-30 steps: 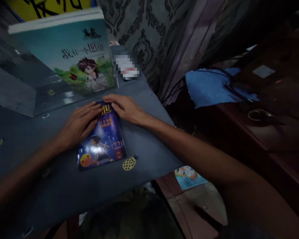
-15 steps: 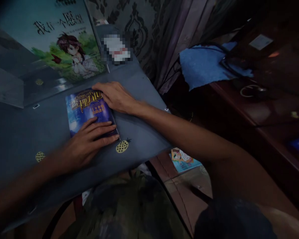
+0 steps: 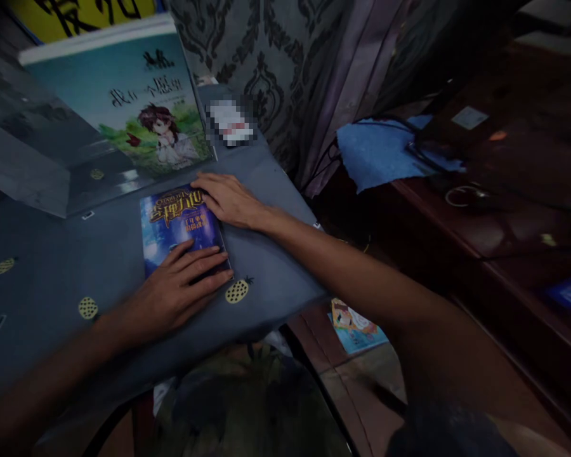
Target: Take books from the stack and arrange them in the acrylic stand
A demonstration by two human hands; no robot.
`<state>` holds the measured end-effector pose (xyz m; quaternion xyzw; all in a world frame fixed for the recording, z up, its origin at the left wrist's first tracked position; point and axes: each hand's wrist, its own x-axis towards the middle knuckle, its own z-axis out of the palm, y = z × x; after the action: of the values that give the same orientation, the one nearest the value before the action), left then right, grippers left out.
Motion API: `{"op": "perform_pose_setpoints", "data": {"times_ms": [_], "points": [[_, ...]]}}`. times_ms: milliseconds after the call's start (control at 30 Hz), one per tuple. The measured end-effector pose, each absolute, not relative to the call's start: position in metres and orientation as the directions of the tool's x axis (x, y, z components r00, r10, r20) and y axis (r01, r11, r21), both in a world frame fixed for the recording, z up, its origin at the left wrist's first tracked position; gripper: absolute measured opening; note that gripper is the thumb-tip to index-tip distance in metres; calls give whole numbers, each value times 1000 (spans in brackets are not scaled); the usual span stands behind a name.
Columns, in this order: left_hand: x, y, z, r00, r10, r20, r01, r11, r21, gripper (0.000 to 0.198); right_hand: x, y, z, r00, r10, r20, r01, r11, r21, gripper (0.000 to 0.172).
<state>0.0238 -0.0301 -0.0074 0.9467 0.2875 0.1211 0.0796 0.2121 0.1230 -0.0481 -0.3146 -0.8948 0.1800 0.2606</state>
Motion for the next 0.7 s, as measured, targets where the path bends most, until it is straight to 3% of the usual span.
{"op": "perform_pose_setpoints", "data": {"times_ms": [133, 233, 333, 467, 700], "points": [[24, -34, -4, 806, 564, 179, 539, -824, 172, 34, 213, 125, -46, -653, 653, 383, 471, 746, -470, 43], [16, -40, 6, 787, 586, 193, 559, -809, 181, 22, 216, 118, -39, -589, 691, 419, 502, 719, -481, 35], [-1, -44, 14, 713, 672, 201, 651, -740, 167, 30, 220, 104, -31, -460, 805, 374, 534, 588, -608, 32], [-19, -38, 17, 623, 752, 215, 765, -643, 33, 35, 224, 87, -25, -412, 868, 278, 475, 465, -747, 34], [20, -10, 11, 494, 851, 179, 870, -483, -105, 21, 225, 86, -26, -387, 881, 273, 466, 442, -766, 32]]}}
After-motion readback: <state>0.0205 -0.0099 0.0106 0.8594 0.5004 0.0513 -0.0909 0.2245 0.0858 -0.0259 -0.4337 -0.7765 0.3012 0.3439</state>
